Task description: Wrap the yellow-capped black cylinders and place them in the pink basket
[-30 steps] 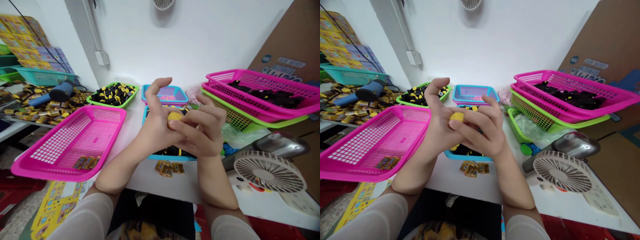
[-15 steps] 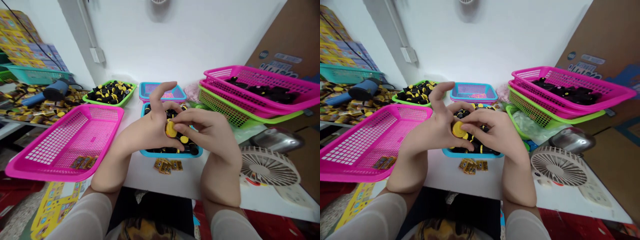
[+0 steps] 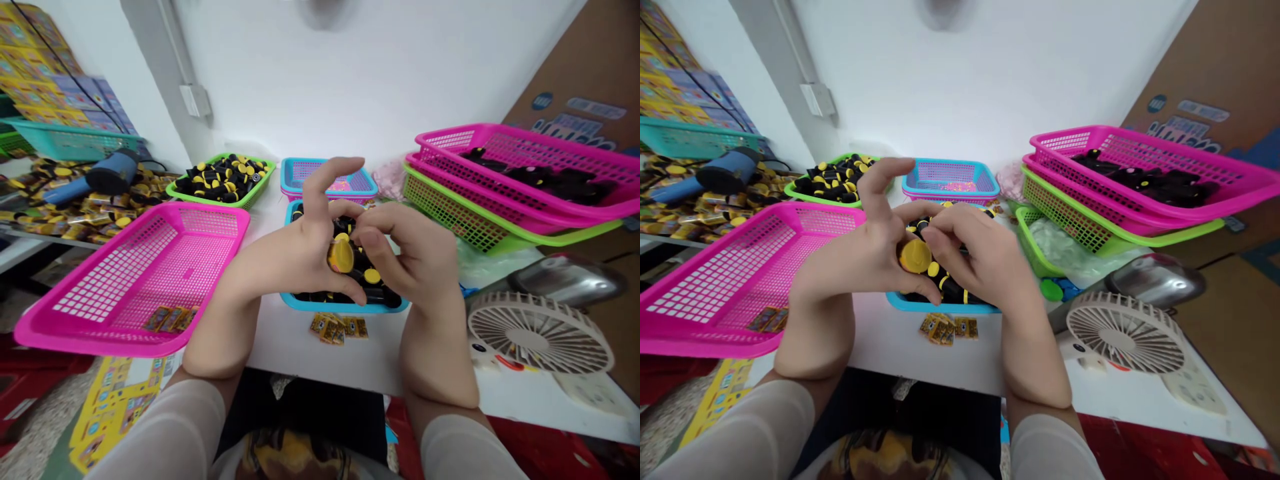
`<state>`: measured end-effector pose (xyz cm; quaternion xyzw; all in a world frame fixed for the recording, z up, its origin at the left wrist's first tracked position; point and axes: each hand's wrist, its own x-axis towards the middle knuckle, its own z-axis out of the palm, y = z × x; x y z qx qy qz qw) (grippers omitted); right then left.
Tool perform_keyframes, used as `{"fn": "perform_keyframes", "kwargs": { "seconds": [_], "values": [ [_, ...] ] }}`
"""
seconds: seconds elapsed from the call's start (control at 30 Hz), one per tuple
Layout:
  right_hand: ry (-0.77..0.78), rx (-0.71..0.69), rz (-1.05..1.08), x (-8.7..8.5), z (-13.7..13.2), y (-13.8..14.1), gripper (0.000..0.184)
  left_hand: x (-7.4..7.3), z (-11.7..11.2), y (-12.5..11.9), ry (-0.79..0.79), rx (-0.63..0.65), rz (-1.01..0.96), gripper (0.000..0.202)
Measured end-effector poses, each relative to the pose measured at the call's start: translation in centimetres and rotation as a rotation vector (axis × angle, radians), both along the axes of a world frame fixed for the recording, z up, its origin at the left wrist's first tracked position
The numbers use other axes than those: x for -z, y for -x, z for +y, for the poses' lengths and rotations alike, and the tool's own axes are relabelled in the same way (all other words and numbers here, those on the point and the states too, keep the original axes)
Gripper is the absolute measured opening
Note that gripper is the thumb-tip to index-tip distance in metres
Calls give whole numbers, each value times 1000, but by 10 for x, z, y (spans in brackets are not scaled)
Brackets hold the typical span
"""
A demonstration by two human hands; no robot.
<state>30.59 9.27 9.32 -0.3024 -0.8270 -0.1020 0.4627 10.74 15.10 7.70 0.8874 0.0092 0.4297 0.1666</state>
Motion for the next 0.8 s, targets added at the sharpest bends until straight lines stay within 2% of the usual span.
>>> {"fn": "perform_keyframes", "kwargs": {
  "seconds": [0.1,0.2,0.27,0.37,0.47,0.57,0.67,0.73,0.8],
  "values": [
    [38,-31,-58,-2,-2,-3,11,0,2,1,-16,38,9,109],
    [10,-22,-75,-1,-2,-2,10,0,1,0,-41,23,40,98],
    [-50,24,-37,1,0,-1,11,-2,-1,-1,11,-11,44,93],
    [-212,50,87,1,2,1,10,-6,-2,-2,163,4,-23,102],
    [-344,-26,139,-2,-2,-1,14,-11,-5,-2,394,123,-87,114],
    [-390,-87,-13,-6,-8,-5,38,-15,-10,0,577,243,-57,114],
    [-336,-25,-156,-5,-14,-6,50,-17,-16,0,668,335,36,120],
    [-321,1,-184,-2,-15,-5,37,-16,-22,0,673,351,56,112],
    [-354,-9,-183,0,-15,-4,21,-14,-32,1,595,249,7,91]
  ]
}}
